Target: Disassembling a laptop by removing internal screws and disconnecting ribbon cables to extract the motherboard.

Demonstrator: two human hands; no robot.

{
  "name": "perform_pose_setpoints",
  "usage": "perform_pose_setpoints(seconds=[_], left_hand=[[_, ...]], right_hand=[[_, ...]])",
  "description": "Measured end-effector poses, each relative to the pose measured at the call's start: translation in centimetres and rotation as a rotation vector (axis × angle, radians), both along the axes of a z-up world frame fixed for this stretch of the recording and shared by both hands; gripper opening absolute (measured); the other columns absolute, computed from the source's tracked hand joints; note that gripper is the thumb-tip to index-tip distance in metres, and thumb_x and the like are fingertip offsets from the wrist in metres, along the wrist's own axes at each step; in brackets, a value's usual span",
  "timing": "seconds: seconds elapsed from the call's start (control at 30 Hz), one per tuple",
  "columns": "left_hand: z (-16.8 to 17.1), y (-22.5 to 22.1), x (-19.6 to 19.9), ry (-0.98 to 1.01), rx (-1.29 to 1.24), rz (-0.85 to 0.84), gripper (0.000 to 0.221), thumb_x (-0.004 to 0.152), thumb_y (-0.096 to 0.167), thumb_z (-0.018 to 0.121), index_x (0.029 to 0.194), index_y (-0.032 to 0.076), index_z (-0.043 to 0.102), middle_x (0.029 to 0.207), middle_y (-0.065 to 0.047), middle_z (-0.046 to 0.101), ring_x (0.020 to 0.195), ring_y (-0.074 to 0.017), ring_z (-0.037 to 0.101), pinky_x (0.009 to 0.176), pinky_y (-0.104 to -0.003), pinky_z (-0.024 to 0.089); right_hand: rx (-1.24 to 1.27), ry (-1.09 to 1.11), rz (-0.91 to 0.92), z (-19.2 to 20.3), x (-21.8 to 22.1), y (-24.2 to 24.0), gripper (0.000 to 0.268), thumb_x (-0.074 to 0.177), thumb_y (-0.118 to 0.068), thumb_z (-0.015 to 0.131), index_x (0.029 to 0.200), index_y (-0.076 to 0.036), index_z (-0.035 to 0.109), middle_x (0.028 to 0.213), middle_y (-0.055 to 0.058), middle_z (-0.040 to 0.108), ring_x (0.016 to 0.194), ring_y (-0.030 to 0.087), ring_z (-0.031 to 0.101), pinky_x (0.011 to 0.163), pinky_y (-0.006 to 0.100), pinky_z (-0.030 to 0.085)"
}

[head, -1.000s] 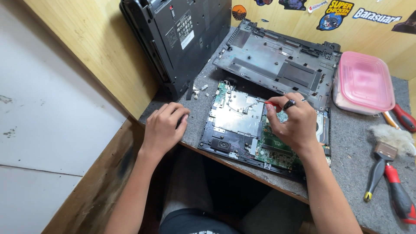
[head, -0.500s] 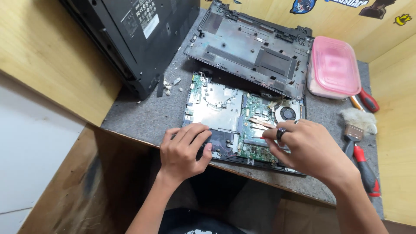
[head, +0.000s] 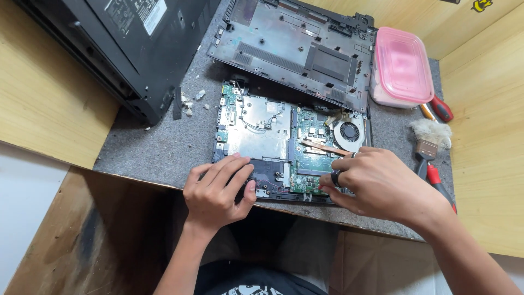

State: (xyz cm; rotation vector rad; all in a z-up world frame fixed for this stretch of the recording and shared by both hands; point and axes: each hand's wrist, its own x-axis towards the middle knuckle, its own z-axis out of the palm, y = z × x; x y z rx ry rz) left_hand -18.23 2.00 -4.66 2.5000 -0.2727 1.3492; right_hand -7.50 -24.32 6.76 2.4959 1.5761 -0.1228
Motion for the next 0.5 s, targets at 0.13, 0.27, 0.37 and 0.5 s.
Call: perform_pose_setpoints(seconds=[0.13,0.27,0.37,0.5], left_hand=[[-0.2,0.11,-0.03,-0.004,0.0,-0.003,0.03,0.096,0.029,0.053,0.093,0.016,0.08,0.103,0.003,0.08,0.098,-0.0133,0.077,0.079,-0.029,0.045],[-0.27,0.18,-0.02,-0.002,-0.001,-0.004,0.031,0.096,0.029,0.053,0.094,0.016,0.081,0.103,0.002,0.08,0.098,-0.0137,0.076,0.08,-0.029,0.045],[-0.36,0.2,-0.02,-0.006,0.003,0.0,0.031,0.096,0.029,0.053,0.094,0.016,0.081,0.104,0.002,0.08,0.099,-0.0134,0.076,0.08,-0.029,0.045],[-0.32,0.23,-0.04,-0.004,0.003,-0.004,0.031,0.097,0.03,0.053,0.095,0.016,0.081,0.104,0.003,0.08,0.1,-0.0127,0.076,0.082,-0.029,0.044]], right_hand=[[-0.052,0.026,-0.002,0.03,-0.13,0.05,0.038,0.103,-0.042,0.058,0.075,-0.018,0.067,0.064,0.0,0.059,0.052,0.038,0.054,0.057,0.047,0.045],[-0.055,-0.003,0.003,0.08,-0.07,0.24,0.045,0.104,-0.042,0.057,0.068,-0.015,0.062,0.062,0.0,0.058,0.051,0.038,0.053,0.058,0.046,0.046],[-0.043,-0.004,0.016,0.1,-0.16,0.5,0.048,0.104,-0.042,0.058,0.064,-0.014,0.061,0.062,0.0,0.057,0.051,0.038,0.053,0.058,0.046,0.046],[-0.015,-0.05,0.049,-0.26,-0.39,0.71,0.048,0.103,-0.038,0.06,0.062,-0.013,0.063,0.059,-0.002,0.057,0.049,0.034,0.053,0.055,0.043,0.045]])
